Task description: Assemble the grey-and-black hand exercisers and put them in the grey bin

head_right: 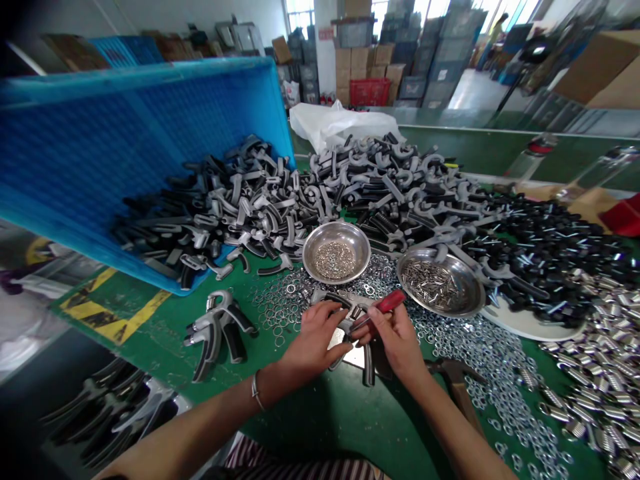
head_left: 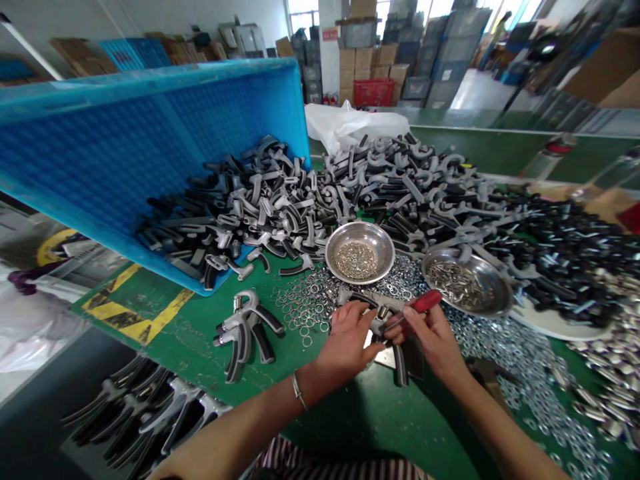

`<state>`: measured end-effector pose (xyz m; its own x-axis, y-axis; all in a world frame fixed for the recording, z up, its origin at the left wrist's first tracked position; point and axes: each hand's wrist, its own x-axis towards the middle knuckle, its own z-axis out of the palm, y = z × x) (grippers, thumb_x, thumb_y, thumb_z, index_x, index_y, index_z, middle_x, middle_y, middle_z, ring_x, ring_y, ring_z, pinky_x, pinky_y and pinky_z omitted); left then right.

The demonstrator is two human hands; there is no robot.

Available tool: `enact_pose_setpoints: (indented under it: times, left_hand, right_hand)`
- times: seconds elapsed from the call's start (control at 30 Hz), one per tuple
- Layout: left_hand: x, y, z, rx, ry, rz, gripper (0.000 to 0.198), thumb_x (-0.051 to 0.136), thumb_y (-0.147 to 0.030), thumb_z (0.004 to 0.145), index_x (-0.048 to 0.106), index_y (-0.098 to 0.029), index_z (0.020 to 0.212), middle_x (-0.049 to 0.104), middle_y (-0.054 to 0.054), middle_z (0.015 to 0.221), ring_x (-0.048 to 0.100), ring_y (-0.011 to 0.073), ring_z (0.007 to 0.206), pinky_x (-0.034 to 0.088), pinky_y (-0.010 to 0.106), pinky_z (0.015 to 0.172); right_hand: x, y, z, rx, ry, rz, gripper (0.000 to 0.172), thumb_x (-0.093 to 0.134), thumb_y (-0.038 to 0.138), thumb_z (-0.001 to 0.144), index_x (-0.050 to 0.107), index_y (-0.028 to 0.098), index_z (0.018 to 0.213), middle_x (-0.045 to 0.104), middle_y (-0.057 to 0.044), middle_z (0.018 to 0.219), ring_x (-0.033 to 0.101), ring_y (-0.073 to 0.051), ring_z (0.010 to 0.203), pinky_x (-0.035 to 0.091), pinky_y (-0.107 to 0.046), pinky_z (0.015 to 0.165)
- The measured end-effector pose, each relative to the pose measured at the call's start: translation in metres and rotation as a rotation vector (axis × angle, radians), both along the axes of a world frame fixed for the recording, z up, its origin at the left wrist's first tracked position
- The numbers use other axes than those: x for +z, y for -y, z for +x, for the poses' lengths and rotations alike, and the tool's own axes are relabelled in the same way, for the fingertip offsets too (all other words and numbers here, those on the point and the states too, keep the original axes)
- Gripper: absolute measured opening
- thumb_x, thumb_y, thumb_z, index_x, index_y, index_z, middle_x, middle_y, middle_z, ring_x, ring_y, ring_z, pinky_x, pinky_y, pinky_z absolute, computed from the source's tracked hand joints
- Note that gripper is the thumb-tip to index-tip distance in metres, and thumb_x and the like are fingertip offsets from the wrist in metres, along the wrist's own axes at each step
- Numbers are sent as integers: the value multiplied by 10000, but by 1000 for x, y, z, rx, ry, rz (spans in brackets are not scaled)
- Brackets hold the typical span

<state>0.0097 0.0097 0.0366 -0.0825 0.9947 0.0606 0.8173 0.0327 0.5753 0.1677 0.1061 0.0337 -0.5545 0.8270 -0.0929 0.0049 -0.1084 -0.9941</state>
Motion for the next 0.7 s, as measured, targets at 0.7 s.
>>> enact_pose_setpoints:
  times: [0.7]
  left_hand:
    - [-7, -9, -4, -34, -113, -56, 474, 682, -461, 850, 547, -172, 1201, 568, 109, 1177, 500, 307, 1121, 393, 460, 1002]
  right_hand:
    - [-13, -3, 5, -154, 249, 229, 247, 563, 494, 935, 461, 281, 1004, 751, -55, 846, 735, -271, 728, 591, -426, 708]
